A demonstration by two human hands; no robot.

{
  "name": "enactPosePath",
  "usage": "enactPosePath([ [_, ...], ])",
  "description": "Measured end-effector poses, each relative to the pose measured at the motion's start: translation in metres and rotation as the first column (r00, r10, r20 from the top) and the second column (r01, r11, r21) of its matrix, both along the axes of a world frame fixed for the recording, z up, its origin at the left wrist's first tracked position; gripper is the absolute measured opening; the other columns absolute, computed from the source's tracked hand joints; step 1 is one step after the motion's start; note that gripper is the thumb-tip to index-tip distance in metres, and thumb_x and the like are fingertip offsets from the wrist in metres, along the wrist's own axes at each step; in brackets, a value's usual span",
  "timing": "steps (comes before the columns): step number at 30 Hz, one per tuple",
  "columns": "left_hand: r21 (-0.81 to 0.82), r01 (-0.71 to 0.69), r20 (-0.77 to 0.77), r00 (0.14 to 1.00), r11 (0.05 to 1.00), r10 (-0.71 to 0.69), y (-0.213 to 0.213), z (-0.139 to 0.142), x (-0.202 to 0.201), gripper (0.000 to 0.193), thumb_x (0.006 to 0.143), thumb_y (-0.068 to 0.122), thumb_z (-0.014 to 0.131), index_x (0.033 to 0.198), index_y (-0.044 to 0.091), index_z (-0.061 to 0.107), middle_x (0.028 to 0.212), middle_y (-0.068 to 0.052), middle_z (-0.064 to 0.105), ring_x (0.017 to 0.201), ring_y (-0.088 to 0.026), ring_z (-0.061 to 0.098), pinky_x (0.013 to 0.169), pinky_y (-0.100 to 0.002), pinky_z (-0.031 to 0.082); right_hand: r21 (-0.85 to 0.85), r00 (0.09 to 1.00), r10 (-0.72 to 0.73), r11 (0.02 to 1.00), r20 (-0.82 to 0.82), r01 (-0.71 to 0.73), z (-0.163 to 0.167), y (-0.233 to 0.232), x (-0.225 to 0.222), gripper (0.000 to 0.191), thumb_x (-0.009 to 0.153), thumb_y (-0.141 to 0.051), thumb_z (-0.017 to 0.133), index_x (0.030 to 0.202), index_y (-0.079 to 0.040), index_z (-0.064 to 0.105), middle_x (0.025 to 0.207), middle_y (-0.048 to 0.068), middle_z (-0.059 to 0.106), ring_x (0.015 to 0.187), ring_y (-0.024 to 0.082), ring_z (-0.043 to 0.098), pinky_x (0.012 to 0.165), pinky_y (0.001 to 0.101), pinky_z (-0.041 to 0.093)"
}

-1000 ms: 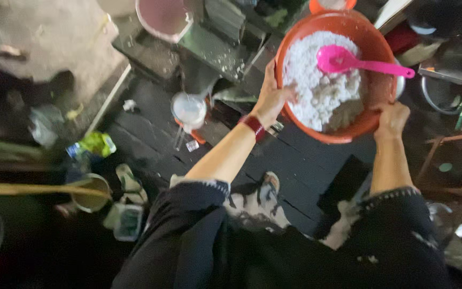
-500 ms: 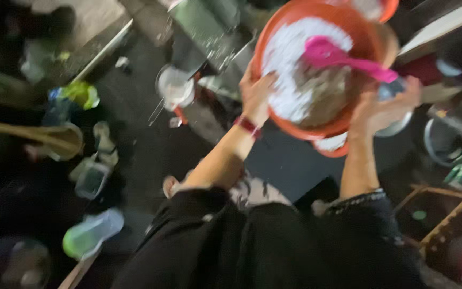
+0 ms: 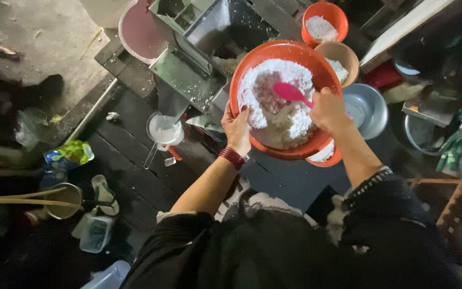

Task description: The person scoops shredded coconut from a large red basin with a pink scoop and feeds it into a small bench-top machine, steadying the machine with one hand while processed material collects in a pink bowl below. They refill the scoop from the basin repeatedly and continue feeding the machine.

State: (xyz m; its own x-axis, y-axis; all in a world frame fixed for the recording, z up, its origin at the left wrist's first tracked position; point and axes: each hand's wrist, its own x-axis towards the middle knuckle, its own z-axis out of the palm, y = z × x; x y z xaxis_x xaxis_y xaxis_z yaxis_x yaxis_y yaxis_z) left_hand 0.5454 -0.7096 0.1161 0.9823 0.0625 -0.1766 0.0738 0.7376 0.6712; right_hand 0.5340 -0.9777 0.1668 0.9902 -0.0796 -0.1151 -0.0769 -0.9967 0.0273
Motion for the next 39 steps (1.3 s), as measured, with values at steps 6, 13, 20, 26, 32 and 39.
enactPosePath([
  [6, 0.061, 0.012, -0.002, 1.000, 0.998, -0.012, 0.000, -0.002, -0.001, 0.041, 0.093, -0.008, 0.063, 0.133, 0.002, 0.064, 0.118, -0.002, 0.071, 0.104, -0.012, 0.066, 0.090, -0.027, 0.052, 0.031, 0.987, -0.125, 0.991, -0.103, 0.128, 0.071, 0.022, -0.022, 0.032, 0.092, -0.014, 0.049, 0.120, -0.003, 0.058, 0.097, 0.030, 0.072, 0.091, 0.049, 0.070, 0.083, 0.0596, 0.053],
  [13, -0.072, 0.184, -0.006, 0.983, 0.980, -0.185, 0.019, -0.013, -0.002, 0.044, 0.093, -0.006, 0.063, 0.136, 0.005, 0.061, 0.116, -0.003, 0.070, 0.100, -0.014, 0.066, 0.089, -0.031, 0.056, -0.121, 0.999, 0.013, 0.993, 0.030, -0.010, 0.080, 0.001, -0.006, 0.061, 0.091, -0.014, 0.052, 0.150, 0.003, 0.050, 0.102, 0.028, 0.071, 0.085, 0.045, 0.074, 0.069, 0.0551, 0.058],
  [20, 0.085, 0.016, -0.092, 0.996, 0.996, -0.008, 0.010, -0.004, 0.013, 0.055, 0.091, -0.004, 0.062, 0.144, 0.006, 0.055, 0.131, -0.001, 0.067, 0.113, -0.009, 0.064, 0.099, -0.025, 0.051, 0.252, 0.919, 0.079, 0.967, -0.387, 0.023, -0.032, -0.042, 0.052, 0.033, 0.076, -0.019, 0.062, 0.097, -0.001, 0.079, 0.095, 0.026, 0.074, 0.092, 0.044, 0.073, 0.083, 0.0549, 0.057],
  [26, 0.112, 0.078, -0.003, 0.997, 0.991, -0.078, 0.019, 0.000, 0.006, 0.045, 0.097, 0.002, 0.061, 0.142, 0.003, 0.060, 0.128, -0.002, 0.069, 0.111, -0.009, 0.064, 0.099, -0.025, 0.051, 0.728, 0.812, 0.023, 0.457, -0.584, 0.511, -0.049, -0.010, 0.072, 0.028, 0.082, -0.005, 0.056, 0.103, 0.001, 0.074, 0.064, 0.008, 0.052, 0.048, 0.019, 0.046, 0.044, 0.0390, 0.034],
  [32, 0.120, 0.006, -0.087, 0.996, 0.993, 0.005, 0.020, -0.008, -0.005, 0.036, 0.101, 0.005, 0.061, 0.137, 0.002, 0.064, 0.117, 0.001, 0.070, 0.101, -0.007, 0.063, 0.089, -0.023, 0.051, 0.772, 0.851, 0.130, 0.506, -0.509, 0.385, 0.007, -0.032, 0.059, 0.029, 0.083, -0.013, 0.065, 0.108, -0.008, 0.081, 0.060, -0.003, 0.058, 0.046, 0.006, 0.048, 0.043, 0.0266, 0.036],
  [39, 0.020, -0.053, -0.152, 0.987, 0.998, 0.055, 0.011, -0.011, -0.023, 0.031, 0.100, 0.006, 0.062, 0.131, 0.004, 0.066, 0.111, 0.001, 0.071, 0.095, -0.008, 0.064, 0.086, -0.026, 0.052, 0.769, 0.791, 0.231, 0.493, -0.567, 0.407, 0.067, -0.040, 0.080, 0.034, 0.088, -0.013, 0.065, 0.119, -0.010, 0.079, 0.056, -0.003, 0.054, 0.045, 0.006, 0.044, 0.039, 0.0242, 0.031],
])
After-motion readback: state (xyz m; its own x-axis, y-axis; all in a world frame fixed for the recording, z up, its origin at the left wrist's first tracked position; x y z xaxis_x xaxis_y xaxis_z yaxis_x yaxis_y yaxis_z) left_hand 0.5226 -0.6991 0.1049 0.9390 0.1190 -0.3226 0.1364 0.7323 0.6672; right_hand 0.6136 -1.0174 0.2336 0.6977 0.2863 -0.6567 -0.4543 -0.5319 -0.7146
